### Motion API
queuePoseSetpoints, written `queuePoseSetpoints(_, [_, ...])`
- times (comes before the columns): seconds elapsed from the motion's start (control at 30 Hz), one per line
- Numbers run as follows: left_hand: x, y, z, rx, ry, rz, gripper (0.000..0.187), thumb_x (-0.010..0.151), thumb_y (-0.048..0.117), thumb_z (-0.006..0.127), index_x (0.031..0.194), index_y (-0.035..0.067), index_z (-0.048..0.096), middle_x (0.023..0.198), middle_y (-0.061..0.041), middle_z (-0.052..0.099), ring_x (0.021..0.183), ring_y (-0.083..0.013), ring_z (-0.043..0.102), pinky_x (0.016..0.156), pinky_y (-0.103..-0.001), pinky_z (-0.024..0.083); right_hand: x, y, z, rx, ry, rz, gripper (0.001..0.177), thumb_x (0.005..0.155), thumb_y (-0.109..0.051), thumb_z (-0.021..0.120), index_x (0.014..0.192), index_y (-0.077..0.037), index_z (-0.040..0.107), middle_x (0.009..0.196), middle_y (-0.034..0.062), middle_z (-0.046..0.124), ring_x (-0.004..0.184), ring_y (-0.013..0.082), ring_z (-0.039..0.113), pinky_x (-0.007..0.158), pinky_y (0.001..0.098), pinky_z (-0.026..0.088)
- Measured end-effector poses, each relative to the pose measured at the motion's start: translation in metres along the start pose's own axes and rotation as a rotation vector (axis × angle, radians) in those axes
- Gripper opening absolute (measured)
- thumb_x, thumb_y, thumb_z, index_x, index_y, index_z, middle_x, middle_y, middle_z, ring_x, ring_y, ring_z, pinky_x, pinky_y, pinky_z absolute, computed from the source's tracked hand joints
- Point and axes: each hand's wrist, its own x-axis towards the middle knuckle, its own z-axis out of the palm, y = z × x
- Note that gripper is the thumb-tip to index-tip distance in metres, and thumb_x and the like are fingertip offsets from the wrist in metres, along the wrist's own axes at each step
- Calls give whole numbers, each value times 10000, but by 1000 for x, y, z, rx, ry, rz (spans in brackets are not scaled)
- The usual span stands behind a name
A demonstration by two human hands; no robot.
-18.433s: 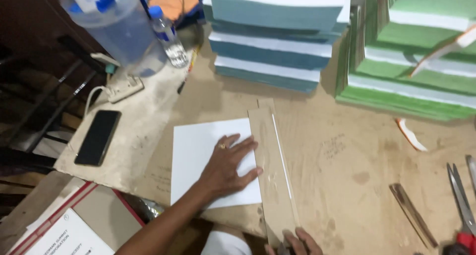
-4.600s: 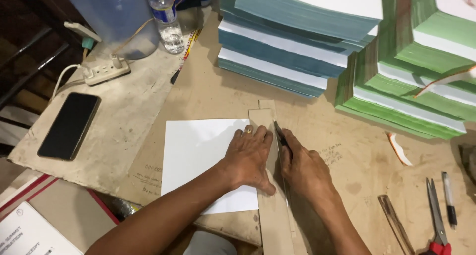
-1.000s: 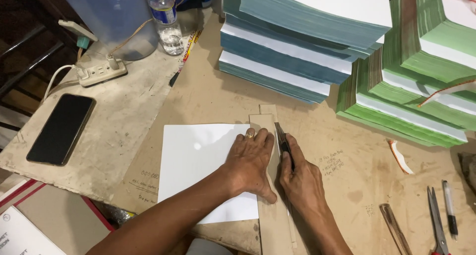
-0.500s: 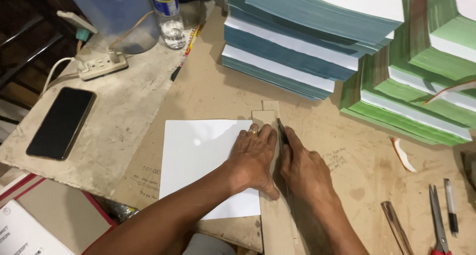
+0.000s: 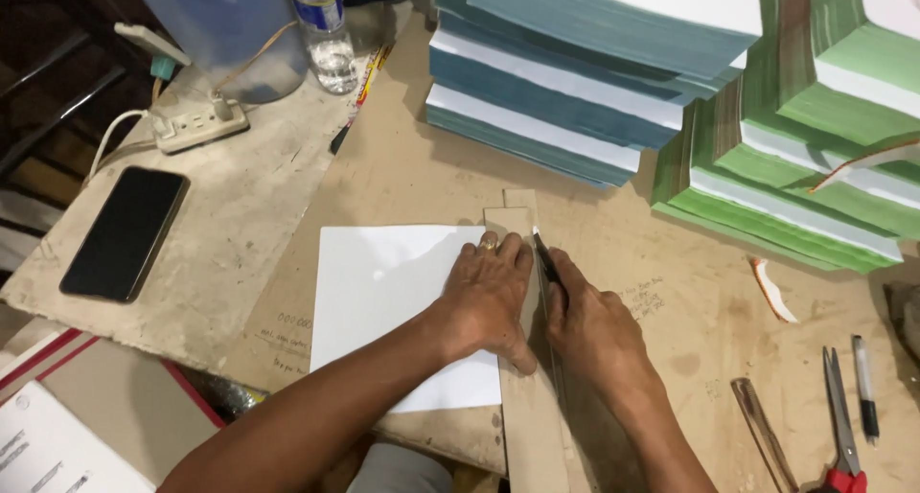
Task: The person uses a utility knife to cut a white sheet of paper along a straight edge on a wooden work surface. They then fold the cut paper and align it with a cardboard strip.
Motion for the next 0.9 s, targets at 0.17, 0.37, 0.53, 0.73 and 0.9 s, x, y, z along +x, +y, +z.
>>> queuePoseSetpoints(0.17, [5, 0, 3, 38, 8, -13, 1364, 467, 605, 805, 1543, -78, 320, 1337, -195, 439, 1202, -383, 471, 905, -420, 420, -11, 0, 1, 13, -51, 43, 594, 1011, -221, 387, 1604, -191, 394, 1416, 289, 576, 1113, 490, 699, 861, 623, 601])
queuePoseSetpoints(0.37, [21, 1, 22, 114, 33, -97, 1270, 422, 710, 902, 1414, 81, 420, 1317, -71, 383, 1308, -331, 358, 1064, -435, 371, -7, 24, 22, -65, -20, 75, 593, 1001, -370, 386, 1593, -376, 347, 1061, 221, 752, 953, 504, 673, 785, 565, 515])
queuePoseSetpoints(0.53, [23, 5, 16, 161, -4, -112, 1227, 444, 726, 906, 1390, 90, 451, 1295, -73, 413, 1275, -314, 392, 1026, -408, 399, -26, 24, 21, -60, -40, 66, 601, 1010, -350, 393, 1608, -340, 337, 943, 229, 774, 826, 493, 710, 733, 562, 528])
queuePoseSetpoints(0.73, [23, 4, 15, 148, -10, -105, 1292, 438, 739, 934, 1420, 81, 414, 1312, -75, 390, 1268, -320, 377, 1064, -441, 366, -65, 14, 11, -55, -126, 194, 597, 1011, -386, 373, 1603, -428, 307, 934, 228, 770, 897, 463, 699, 781, 523, 512])
queuePoseSetpoints(0.9, [22, 1, 20, 116, 18, -68, 1327, 468, 709, 965, 1469, 65, 377, 1331, -101, 397, 1285, -342, 369, 1095, -473, 362, -92, 48, 41, -79, -137, 288, 630, 974, -478, 422, 1588, -550, 296, 928, 152, 793, 959, 431, 694, 835, 545, 525])
